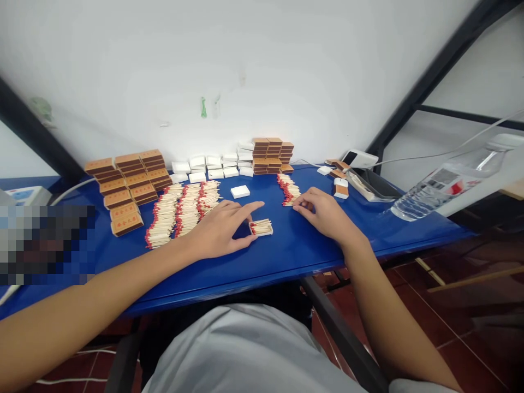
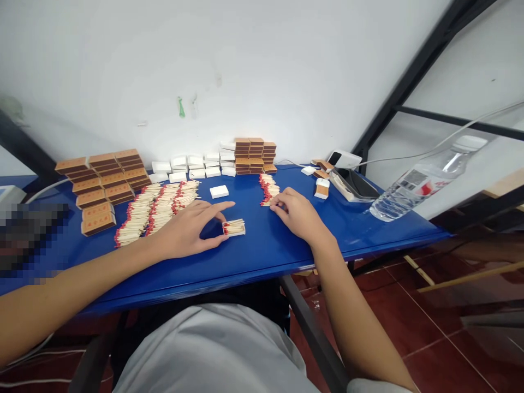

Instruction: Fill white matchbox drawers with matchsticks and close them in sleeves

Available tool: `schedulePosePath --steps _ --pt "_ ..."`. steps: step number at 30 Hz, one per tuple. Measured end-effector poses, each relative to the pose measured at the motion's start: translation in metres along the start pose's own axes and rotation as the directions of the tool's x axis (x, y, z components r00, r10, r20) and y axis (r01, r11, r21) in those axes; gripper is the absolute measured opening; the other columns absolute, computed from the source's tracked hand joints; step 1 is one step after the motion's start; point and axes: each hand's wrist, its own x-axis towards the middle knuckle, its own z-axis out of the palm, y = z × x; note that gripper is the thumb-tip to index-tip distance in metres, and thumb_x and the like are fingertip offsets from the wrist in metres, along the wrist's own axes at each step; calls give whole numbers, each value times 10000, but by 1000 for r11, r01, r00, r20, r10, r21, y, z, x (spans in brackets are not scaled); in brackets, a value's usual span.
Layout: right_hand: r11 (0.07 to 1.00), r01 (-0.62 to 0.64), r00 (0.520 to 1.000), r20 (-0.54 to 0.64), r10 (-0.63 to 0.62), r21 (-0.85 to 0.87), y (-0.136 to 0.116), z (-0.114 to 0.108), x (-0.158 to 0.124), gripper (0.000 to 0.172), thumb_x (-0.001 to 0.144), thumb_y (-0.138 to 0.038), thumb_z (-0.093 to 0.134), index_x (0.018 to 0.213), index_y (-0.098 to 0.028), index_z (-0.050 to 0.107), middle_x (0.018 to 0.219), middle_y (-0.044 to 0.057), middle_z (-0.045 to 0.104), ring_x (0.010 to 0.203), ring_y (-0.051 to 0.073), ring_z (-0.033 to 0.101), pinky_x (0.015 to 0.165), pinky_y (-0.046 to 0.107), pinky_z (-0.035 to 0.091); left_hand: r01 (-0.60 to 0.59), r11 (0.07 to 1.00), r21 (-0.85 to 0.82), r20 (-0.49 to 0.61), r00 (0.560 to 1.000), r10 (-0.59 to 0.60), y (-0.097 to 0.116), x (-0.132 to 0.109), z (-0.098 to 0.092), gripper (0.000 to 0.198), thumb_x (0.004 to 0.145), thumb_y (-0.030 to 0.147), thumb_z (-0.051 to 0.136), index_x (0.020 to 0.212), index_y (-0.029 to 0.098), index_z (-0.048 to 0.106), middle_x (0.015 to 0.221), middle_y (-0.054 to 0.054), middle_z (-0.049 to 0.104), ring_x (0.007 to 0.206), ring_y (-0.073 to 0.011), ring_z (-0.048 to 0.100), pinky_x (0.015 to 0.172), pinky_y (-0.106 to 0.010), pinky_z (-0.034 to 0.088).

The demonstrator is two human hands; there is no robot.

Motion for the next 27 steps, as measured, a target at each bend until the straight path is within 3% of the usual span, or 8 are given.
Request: schedulePosePath --steps 5,27 --pt "1000 -11 999 50 10 21 -6 -1 3 175 1010 -285 615 1019 -215 775 960 81 630 826 241 646 794 399 529 -7 1000 2 0 1000 7 -2 0 0 632 1034 369 670 1601 251 419 1168 -41 772 1092 -264 687 1060 -448 482" --pt "1000 -13 998 54 13 -2 -3 3 7 196 1016 -286 586 1006 -212 767 937 82 662 797 235 631 788 377 495 -1 1000 -1 16 1000 1 -2 0 1 637 1036 381 661 1610 253 419 1179 -51 770 1094 -266 688 1060 -454 489"
